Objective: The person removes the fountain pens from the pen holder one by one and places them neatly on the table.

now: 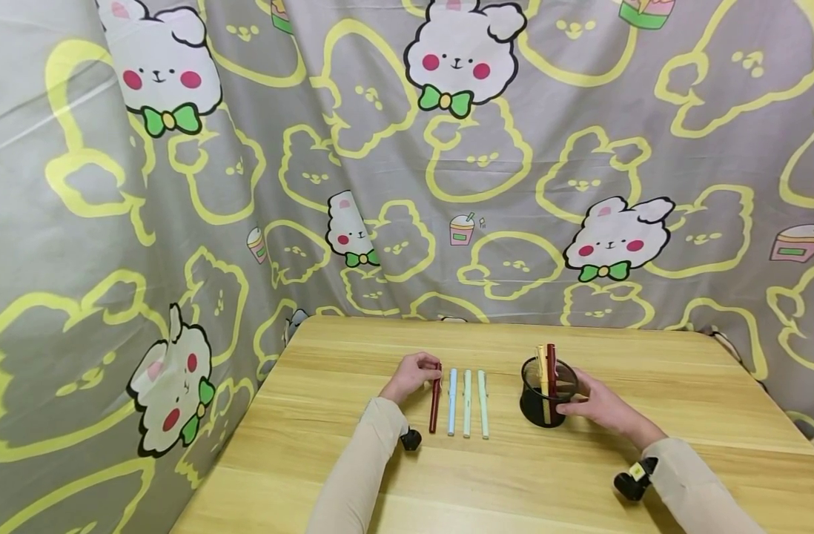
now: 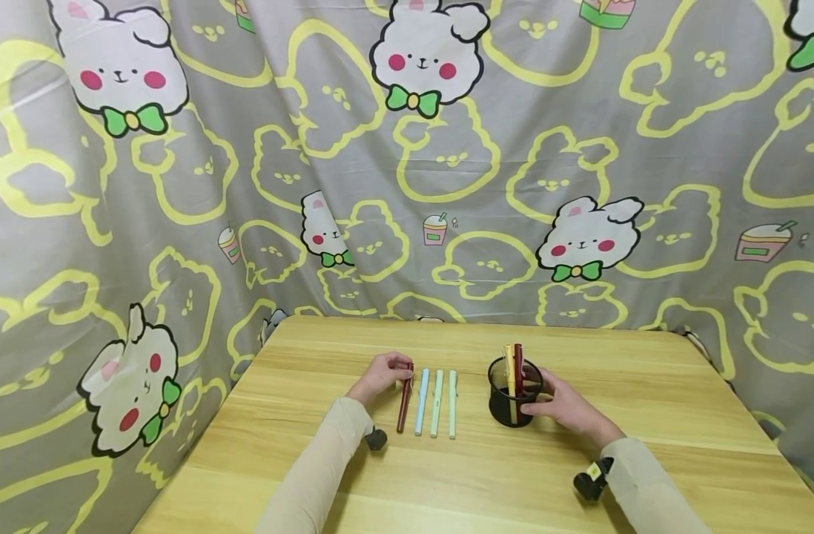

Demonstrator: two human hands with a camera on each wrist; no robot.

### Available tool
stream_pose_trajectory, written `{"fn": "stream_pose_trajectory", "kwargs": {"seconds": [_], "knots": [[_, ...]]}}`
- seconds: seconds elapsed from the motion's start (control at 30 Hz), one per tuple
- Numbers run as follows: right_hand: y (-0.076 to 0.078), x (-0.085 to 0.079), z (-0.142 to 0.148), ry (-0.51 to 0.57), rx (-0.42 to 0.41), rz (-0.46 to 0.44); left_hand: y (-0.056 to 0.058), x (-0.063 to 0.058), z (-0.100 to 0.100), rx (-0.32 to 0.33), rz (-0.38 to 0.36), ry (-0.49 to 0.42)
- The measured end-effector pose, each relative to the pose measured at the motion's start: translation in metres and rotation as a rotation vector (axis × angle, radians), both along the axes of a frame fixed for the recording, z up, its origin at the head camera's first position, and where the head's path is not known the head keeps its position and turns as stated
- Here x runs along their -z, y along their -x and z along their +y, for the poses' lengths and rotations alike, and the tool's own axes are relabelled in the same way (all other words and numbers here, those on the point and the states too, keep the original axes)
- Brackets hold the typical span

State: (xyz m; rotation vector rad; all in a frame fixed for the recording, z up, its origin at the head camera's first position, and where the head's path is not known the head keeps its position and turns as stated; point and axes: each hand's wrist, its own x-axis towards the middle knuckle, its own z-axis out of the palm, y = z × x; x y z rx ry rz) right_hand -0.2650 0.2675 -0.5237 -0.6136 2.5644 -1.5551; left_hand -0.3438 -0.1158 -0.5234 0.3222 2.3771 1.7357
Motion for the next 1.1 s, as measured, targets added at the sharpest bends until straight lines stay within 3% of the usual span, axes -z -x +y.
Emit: {"fn": "stream_pose_trajectory", "kwargs": {"seconds": [0.4, 0.83, 1.1], "knots": [[0.0001, 0.0008, 0.0005, -0.002, 0.002, -0.011, 0.0004, 0.0013, 0.0031, -0.002, 0.052, 0.081], [-0.0020, -0.0037, -0.0016, -0.012, -0.003, 0.007, -0.0005, -0.0028, 0.0027, 0.046, 0.131, 0.315], [-0.0012, -0.0015, -0.0013, 0.003, 0.002, -0.011, -0.0039, -0.0057, 0.0037, 0.070, 0.137, 0.319]]}}
